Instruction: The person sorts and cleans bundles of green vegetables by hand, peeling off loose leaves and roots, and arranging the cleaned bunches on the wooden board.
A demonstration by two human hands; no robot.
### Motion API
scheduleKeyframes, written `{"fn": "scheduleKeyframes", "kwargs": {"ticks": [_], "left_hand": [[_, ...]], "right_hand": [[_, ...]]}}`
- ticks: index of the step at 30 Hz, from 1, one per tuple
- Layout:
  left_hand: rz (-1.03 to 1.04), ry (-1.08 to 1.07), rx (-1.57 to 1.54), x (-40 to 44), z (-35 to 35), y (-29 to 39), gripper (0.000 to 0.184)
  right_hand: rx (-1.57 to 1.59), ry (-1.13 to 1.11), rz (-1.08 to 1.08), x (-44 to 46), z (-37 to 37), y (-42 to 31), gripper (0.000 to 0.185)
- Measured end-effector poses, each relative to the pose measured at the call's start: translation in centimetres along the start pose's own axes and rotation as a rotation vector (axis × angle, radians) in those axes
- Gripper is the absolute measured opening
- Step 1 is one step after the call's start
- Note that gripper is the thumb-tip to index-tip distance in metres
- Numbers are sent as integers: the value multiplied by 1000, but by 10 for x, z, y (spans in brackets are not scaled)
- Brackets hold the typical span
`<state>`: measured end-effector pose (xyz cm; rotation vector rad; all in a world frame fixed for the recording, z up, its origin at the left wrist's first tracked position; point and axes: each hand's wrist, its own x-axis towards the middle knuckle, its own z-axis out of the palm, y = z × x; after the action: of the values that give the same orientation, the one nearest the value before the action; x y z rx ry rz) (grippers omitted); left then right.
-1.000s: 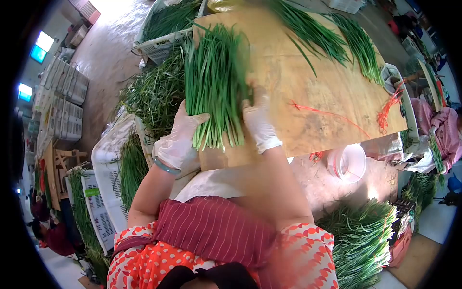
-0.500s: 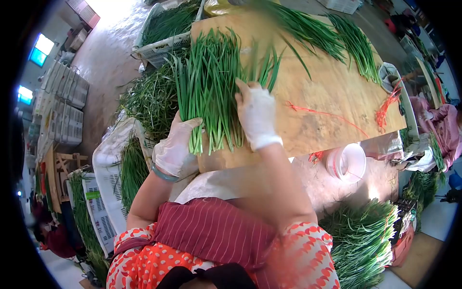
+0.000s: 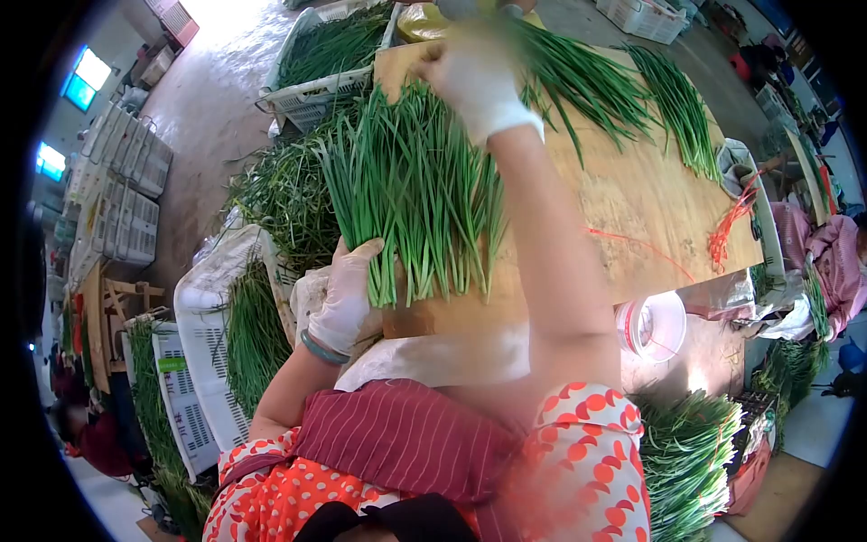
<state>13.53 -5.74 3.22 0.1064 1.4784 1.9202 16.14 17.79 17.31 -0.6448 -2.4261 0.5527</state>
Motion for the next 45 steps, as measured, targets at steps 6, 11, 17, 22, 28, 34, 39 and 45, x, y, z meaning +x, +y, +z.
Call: {"fn": "scheduleKeyframes", "kwargs": {"ticks": [6,11,17,22,28,34,39,45], "left_hand": [[-6,1,-33,0,-4,-4,31],[-68,-10,-66,-7,1,4,36],[54,-52,-83,1,-8,-11,32],[2,-67,-67,1,-8,-5,32],[35,-42,-15,-5,0,6,34],[-37,-74,52,4,-11,3,27],[-147,-14,38,0,-9,12,19],[-161,-41,19,-2,-6,10,18]], "right_hand": [[-501,-348,-20,20,39,14,23],[-415,-541,154,-13,63,22,21],[92,-170,-127,57,31,-11,23],[285,221,-332,49,6,-23,57],[-451,-507,420,-118,-6,35,48],[-48,-181,379,-166,50,41,56],[-104,-243,470,-164,51,51,56],[-136,-178,494,-206,3,10,39]]}}
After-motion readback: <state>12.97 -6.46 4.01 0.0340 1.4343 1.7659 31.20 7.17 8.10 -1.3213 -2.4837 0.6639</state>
